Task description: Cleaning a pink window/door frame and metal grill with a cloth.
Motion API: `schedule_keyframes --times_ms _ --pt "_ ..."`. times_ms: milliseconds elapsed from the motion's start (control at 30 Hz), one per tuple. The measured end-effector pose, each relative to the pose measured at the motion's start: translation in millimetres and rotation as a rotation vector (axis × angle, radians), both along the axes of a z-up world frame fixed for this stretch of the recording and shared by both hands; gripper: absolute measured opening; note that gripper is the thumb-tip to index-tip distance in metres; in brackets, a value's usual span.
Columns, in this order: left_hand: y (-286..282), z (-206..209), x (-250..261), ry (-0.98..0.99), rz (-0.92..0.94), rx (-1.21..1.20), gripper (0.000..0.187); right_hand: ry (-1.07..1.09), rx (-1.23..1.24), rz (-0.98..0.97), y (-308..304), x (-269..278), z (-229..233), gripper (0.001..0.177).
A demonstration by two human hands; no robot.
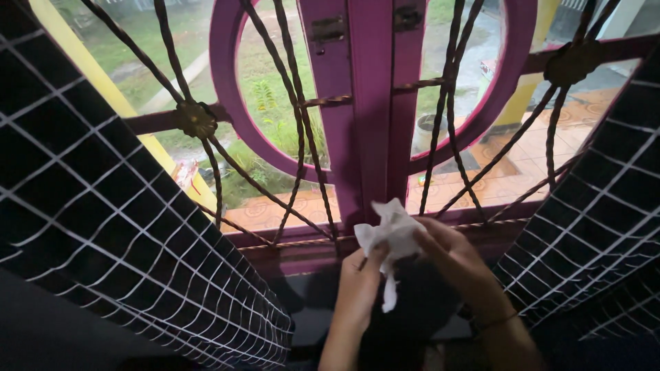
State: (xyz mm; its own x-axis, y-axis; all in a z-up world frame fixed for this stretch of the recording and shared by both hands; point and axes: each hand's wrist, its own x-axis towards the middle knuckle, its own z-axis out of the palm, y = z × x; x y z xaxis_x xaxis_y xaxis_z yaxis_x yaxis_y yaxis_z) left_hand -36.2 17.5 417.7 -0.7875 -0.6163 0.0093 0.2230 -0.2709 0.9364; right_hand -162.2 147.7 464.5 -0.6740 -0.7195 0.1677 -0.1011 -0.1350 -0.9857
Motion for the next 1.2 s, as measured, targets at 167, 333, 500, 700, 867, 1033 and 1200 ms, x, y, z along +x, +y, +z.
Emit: schedule_keyframes --times_ms 167,333,500,700,867,1033,1200 --pt "0 7 -4 0.014 0.005 -0.007 0.027 -0.029 -0.048 0.086 -5 -8 -20 0.038" --pt "3 13 -7 0.164 0.043 0.276 0.026 0.002 0.063 -0.031 -2 -13 -23 0.044" --pt "-12 -13 -7 0.405 -0.021 0.435 0.024 -0.151 0.054 0.012 1 -2 5 0.038" --pt "-10 0 -4 0.127 -0.059 0.128 0.03 -0.199 -0.03 0.05 2 -26 -34 0.035" --pt "-5 1 -9 0.108 -0.003 0.134 0.031 -0.178 -0.134 0.083 1 -19 -22 0.039" --pt "-4 9 -6 0.137 0.025 0.136 0.031 -0.39 -0.152 0.01 2 -11 -6 0.041" --pt "-1 2 0 0.079 -0.02 -0.001 0.027 -0.206 0.004 0.105 4 -12 -14 0.041"
